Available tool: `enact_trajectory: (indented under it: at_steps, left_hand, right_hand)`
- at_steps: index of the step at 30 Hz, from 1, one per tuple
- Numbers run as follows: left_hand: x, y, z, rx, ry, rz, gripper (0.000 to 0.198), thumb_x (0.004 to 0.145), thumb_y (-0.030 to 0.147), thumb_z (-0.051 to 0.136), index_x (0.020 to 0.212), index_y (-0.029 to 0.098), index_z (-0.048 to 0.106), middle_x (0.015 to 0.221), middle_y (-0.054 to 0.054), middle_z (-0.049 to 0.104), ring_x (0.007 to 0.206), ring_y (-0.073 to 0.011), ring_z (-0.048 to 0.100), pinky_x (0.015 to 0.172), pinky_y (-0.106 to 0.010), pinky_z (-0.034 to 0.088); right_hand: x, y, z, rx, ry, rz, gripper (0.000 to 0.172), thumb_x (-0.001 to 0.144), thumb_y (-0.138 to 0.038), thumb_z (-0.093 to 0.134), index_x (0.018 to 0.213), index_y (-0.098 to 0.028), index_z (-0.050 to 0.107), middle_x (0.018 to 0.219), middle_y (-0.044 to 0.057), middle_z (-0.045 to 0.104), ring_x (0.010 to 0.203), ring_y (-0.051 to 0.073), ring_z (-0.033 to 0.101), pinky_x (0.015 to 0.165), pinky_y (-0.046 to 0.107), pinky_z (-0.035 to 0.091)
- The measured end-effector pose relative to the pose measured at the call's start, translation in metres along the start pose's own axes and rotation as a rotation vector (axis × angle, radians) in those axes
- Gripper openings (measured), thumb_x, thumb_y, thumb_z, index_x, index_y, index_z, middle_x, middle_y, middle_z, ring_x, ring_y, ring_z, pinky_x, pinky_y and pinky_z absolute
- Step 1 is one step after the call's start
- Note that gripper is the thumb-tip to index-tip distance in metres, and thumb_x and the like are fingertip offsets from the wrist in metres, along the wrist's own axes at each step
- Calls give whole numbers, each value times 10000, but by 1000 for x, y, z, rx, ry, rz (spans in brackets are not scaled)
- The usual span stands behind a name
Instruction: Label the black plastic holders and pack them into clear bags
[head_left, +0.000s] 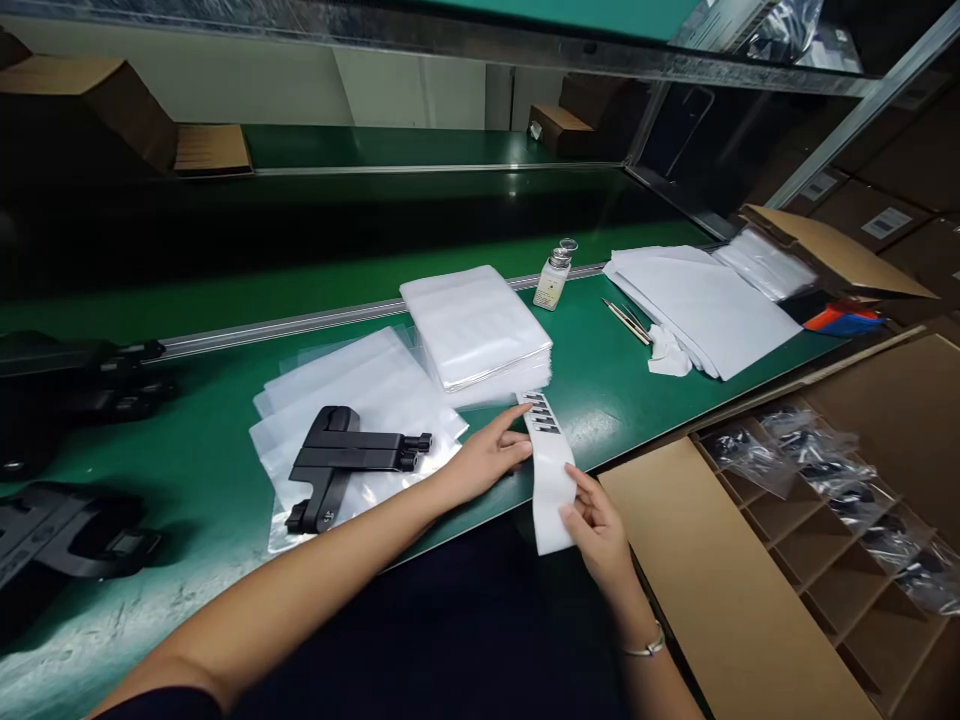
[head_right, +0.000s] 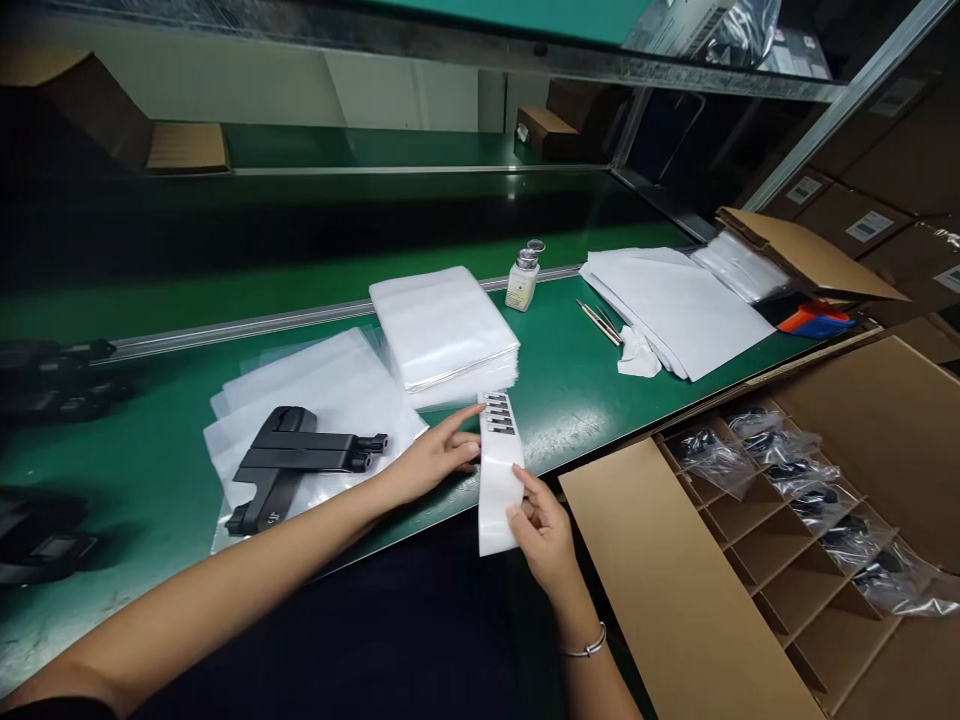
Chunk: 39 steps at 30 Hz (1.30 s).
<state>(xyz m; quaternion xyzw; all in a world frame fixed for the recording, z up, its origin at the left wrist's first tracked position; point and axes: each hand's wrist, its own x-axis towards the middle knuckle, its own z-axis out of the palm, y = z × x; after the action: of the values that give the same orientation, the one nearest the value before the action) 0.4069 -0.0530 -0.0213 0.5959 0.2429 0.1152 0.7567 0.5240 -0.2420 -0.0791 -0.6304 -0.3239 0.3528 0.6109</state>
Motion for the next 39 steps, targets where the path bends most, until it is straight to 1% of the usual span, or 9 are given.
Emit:
enact_trajectory:
  at_steps: [4,10,14,18,23,27,30,33,39]
  left_hand:
    - [27,-18,16,-143,82,16,460,721,347,730,1112,136,607,754,-19,669,684,-154,613,679,-260,455]
    - [14,-8,18,241,62,107,248,810,276,590,1034,177,634,687,12,595,612,-141,516,599,-245,384]
    - [6,3,18,524,70,206,262,838,217,534,1077,223,639,625,39,544,630,-158,519,661,-261,394]
    - [2,7,14,609,69,237,196,834,190,501,968,225,639,679,29,588,637,-155,549,676,-258,412]
    - [-3,9,5,644,5,261,305,835,155,477,1100,243,600,723,26,630,674,-161,585,704,-261,427]
    - [-9,13,1,623,-31,270,360,831,231,534,1191,224,551,882,-16,665,738,-178,612,708,-273,449]
    - [-14,19,0,583,-17,309,365,793,292,597,1147,210,558,1073,-57,662,826,-197,619,757,-295,469]
    - [-19,25,-2,579,36,298,284,825,344,579,1076,211,585,1054,-49,678,821,-195,618,755,-294,467]
    - [-27,29,-11,641,102,355,225,891,241,473,1059,202,616,1076,-56,700,879,-190,645,801,-274,467]
  right_hand:
    - [-1,4,-2,-157,0,-109,419,891,-302,606,1305,-242,573,974,65,710,714,163,653,675,333,570]
    - [37,-14,-1,-395,311,-328,252,931,-342,529,1108,-230,670,1137,96,637,1080,241,603,909,440,524]
    - [52,-20,9,-468,303,-391,194,920,-357,550,1010,-219,654,1112,96,631,1089,253,586,972,487,472]
    - [52,-22,11,-500,271,-463,225,905,-330,577,1100,-233,634,1162,100,616,1135,258,563,987,477,461]
    - [54,-28,12,-351,145,-378,139,885,-317,610,984,-232,659,1083,69,653,1061,234,609,949,427,488]
    - [57,-30,20,-238,109,-267,194,881,-314,604,1050,-227,641,1032,59,685,988,220,645,898,402,521]
    - [57,-32,29,-339,143,-316,164,877,-290,590,1022,-241,649,969,29,707,897,203,664,1027,488,449]
    - [57,-34,34,-415,159,-424,159,874,-246,561,1009,-256,644,942,4,714,842,191,668,1131,556,323]
    - [60,-44,31,-277,138,-481,242,939,-279,452,1072,-252,652,1080,59,683,1076,243,615,1061,507,403]
